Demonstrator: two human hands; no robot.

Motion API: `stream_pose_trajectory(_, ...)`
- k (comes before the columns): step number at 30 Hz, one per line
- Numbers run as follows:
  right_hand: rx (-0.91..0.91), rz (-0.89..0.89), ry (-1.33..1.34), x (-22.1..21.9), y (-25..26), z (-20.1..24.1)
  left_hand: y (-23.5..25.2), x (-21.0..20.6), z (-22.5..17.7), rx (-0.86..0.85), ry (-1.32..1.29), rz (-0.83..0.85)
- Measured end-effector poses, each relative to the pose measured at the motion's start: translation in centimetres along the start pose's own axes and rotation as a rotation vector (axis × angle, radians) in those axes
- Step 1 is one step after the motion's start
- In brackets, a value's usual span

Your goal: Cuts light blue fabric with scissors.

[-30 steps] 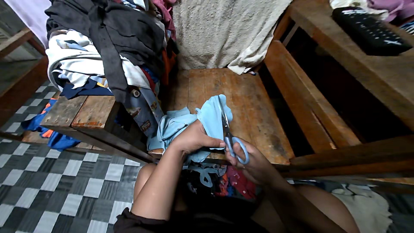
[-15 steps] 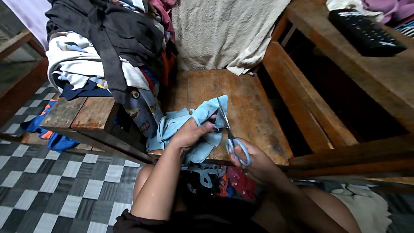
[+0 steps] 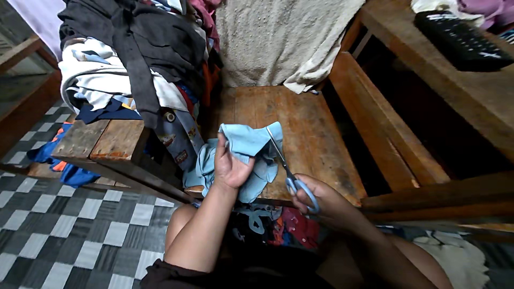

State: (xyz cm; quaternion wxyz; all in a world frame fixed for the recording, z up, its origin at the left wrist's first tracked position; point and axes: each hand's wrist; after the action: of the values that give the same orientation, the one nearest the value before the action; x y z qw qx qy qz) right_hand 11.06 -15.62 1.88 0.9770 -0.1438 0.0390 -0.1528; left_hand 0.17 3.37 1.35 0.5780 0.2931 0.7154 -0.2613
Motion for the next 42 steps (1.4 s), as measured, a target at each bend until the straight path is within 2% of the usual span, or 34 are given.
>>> stream_pose_trajectory(3,-0.014,0.023,-0.059,0.4,-0.1,0.1,-0.3,-0.4,0.6,0.209,0.092,-0.228)
stream_pose_trajectory(7,-0.083,0.062,-0.139,1.1,-0.4,0.4,0.4,0.1,-0.3,0.422,0.248,-0.139)
stream_pose_trajectory(9,-0.103,0.070,-0.187,1.4,-0.6,0.5,0.5,-0.1,-0.8,0.421,0.290,-0.124)
stream_pose_trajectory(11,-0.111,0.062,-0.230,1.5,-0.7,0.6,0.3,-0.4,-0.9,0.330,0.290,-0.139)
stream_pose_trajectory(15,-0.103,0.053,-0.221,1.4,-0.4,0.4,0.2,0.2,-0.2,0.168,0.044,-0.120)
stream_pose_trajectory(18,-0.094,0.073,-0.205,1.2,-0.3,0.2,-0.1,0.0,0.8,0.082,-0.001,-0.218)
stream_pose_trajectory(20,-0.107,0.074,-0.193,1.1,-0.2,0.2,-0.3,-0.1,1.1,0.133,0.019,-0.269)
stream_pose_trajectory(23,-0.104,0.061,-0.198,1.1,0.0,0.3,-0.7,-0.4,1.1,0.301,0.067,-0.276)
stream_pose_trajectory(28,-0.076,0.054,-0.162,1.3,-0.1,0.2,-0.6,0.8,0.2,0.530,0.054,-0.036)
stream_pose_trajectory(31,-0.037,0.054,-0.150,1.5,-0.2,0.0,-0.6,0.3,-0.1,0.404,0.088,-0.082)
stream_pose_trajectory(34,-0.047,0.076,-0.116,1.4,-0.2,-0.1,-0.9,-1.5,0.0,0.145,0.315,-0.197)
stream_pose_trajectory(36,-0.056,0.087,-0.105,1.3,-0.1,-0.1,-1.0,-1.9,-0.1,0.030,0.455,-0.185)
stream_pose_trajectory(42,-0.043,0.115,-0.035,0.9,0.2,-0.3,-1.7,-2.6,-0.7,-0.034,0.686,-0.098)
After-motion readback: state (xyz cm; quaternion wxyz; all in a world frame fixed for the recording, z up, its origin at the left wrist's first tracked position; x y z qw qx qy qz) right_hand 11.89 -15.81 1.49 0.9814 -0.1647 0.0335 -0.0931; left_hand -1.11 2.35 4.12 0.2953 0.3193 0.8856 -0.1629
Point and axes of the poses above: each hand's wrist, its own y-axis towards the middle knuckle, its own x-axis out of the back of the hand, z = x × y, and after that the axes turned 8 degrees about -x, right-handed
